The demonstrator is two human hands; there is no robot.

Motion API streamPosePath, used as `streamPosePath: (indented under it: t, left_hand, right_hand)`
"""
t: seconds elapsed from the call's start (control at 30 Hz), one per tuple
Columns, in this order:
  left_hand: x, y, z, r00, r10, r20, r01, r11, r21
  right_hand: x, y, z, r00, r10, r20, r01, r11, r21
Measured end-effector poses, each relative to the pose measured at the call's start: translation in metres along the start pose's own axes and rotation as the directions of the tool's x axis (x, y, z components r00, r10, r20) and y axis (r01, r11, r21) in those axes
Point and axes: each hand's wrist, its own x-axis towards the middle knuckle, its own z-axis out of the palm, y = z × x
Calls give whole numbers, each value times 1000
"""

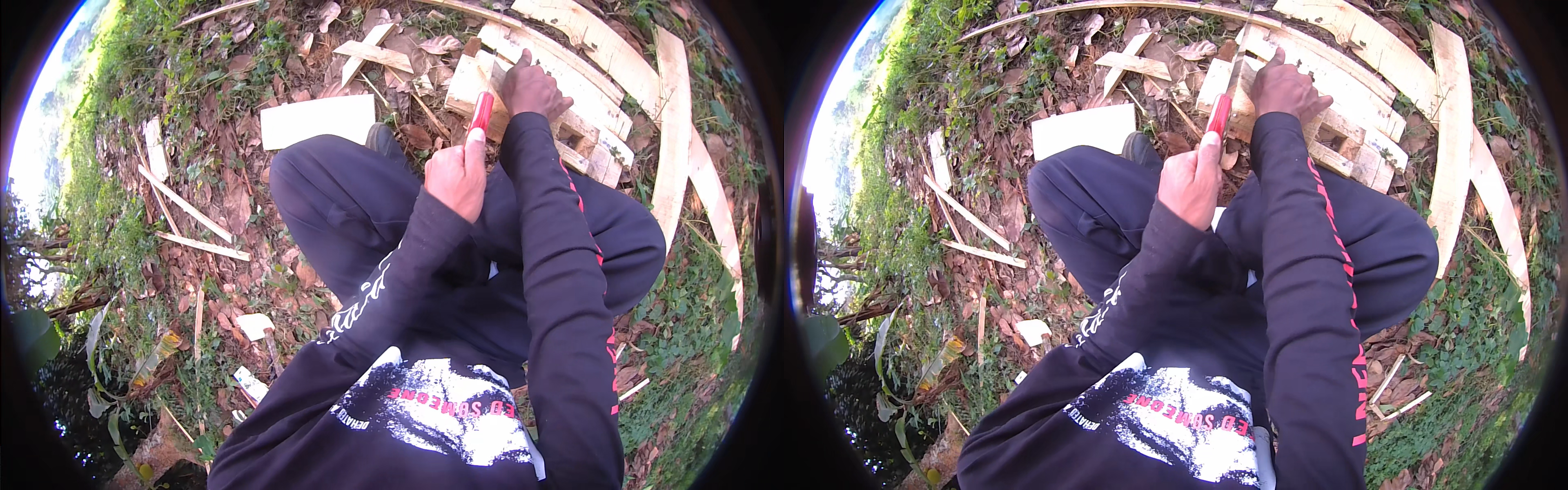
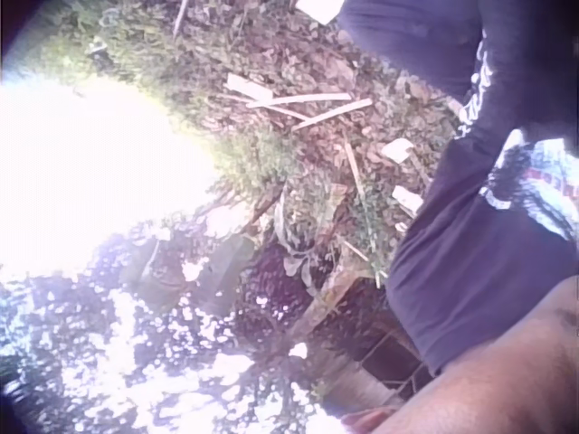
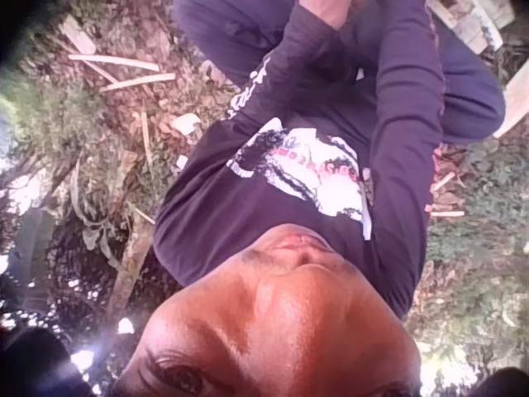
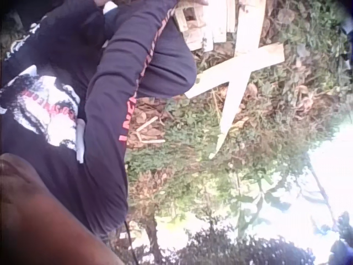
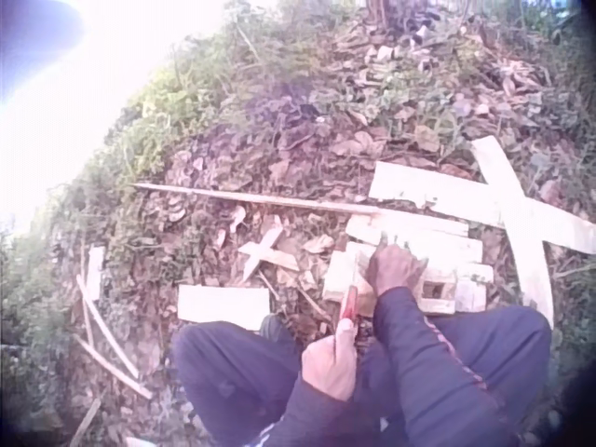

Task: The person sits on the ground and assembles small wooden pieces. They use a nail to join the pieces together and then use a red saw to cut a piece of wood.

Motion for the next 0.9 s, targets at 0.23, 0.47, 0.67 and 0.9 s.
streamPosePath:
  t: [0.23, 0.47, 0.67, 0.9]
  left_hand:
    - [-21, -8, -14, 999, 38, 28, -40, 995, 87]
    - [-16, -10, -12, 991, 135, 11, -135, 982, 131]
    - [-17, 0, -13, 982, 188, 20, -189, 976, 107]
    - [-24, -16, -16, 957, 291, -26, -284, 949, 139]
  right_hand:
    - [-1, 0, 0, 1000, 6, 0, -6, 1000, -13]
    - [1, 0, -2, 999, 14, 39, -13, 999, -29]
    - [2, 0, -2, 1000, 9, 14, -8, 999, -36]
    - [2, -1, 2, 999, 31, 24, -29, 998, -58]
